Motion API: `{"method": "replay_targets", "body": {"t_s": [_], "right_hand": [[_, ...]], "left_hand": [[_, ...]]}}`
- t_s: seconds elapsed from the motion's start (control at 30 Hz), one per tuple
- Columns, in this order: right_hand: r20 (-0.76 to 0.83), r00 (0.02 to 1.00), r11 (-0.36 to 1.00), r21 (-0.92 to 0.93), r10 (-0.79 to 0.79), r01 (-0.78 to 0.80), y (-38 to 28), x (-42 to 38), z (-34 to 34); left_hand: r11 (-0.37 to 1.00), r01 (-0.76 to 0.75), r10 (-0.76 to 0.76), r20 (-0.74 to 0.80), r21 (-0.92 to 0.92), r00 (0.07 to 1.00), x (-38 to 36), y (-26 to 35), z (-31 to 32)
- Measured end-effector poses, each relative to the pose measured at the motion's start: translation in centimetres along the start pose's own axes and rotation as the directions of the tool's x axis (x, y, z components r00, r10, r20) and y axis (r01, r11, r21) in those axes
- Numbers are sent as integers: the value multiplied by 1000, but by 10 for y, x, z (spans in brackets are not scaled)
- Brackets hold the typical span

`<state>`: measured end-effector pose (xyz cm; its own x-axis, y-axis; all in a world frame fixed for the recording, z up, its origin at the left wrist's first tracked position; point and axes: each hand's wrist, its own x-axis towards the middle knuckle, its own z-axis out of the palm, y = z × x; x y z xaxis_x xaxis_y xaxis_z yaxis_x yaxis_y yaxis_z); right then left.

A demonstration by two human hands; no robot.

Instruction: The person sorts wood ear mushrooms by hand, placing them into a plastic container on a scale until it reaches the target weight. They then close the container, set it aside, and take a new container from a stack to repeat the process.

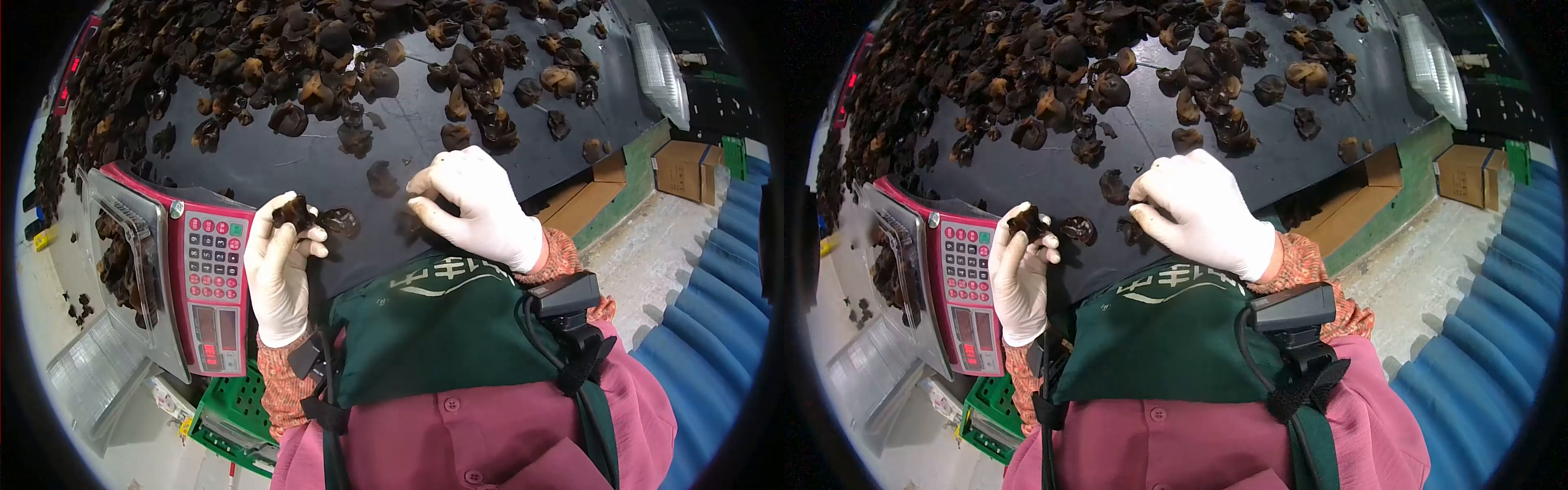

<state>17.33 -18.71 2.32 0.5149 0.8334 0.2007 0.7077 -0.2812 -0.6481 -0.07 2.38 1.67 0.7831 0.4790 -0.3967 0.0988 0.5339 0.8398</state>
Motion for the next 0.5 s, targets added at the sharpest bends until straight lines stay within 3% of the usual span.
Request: {"method": "replay_targets", "body": {"t_s": [0.07,0.13,0.2,0.23,0.27,0.33,0.37,0.5], "right_hand": [[3,1000,1000,8,-15,15,-2,-1,3],[19,1000,1000,19,-22,21,-4,-2,4],[35,999,999,29,-30,29,-3,-4,7],[37,999,999,38,-31,29,-4,-5,6],[36,999,999,44,-33,31,-5,-5,6],[30,999,998,37,-43,42,-5,-6,6],[33,999,999,34,-37,36,-5,-8,8],[45,998,998,46,-42,40,-8,-6,7]], "left_hand": [[969,-46,67,-79,241,995,-6,-2,7],[838,-77,142,-80,541,987,-7,-6,12],[513,-294,283,165,806,945,-4,-5,15],[367,-328,250,248,870,936,-4,0,19],[253,-324,215,274,912,937,-3,2,23],[148,-437,250,394,887,885,0,2,26],[108,-427,198,402,898,894,1,5,27],[122,-468,224,435,875,872,5,6,30]]}}
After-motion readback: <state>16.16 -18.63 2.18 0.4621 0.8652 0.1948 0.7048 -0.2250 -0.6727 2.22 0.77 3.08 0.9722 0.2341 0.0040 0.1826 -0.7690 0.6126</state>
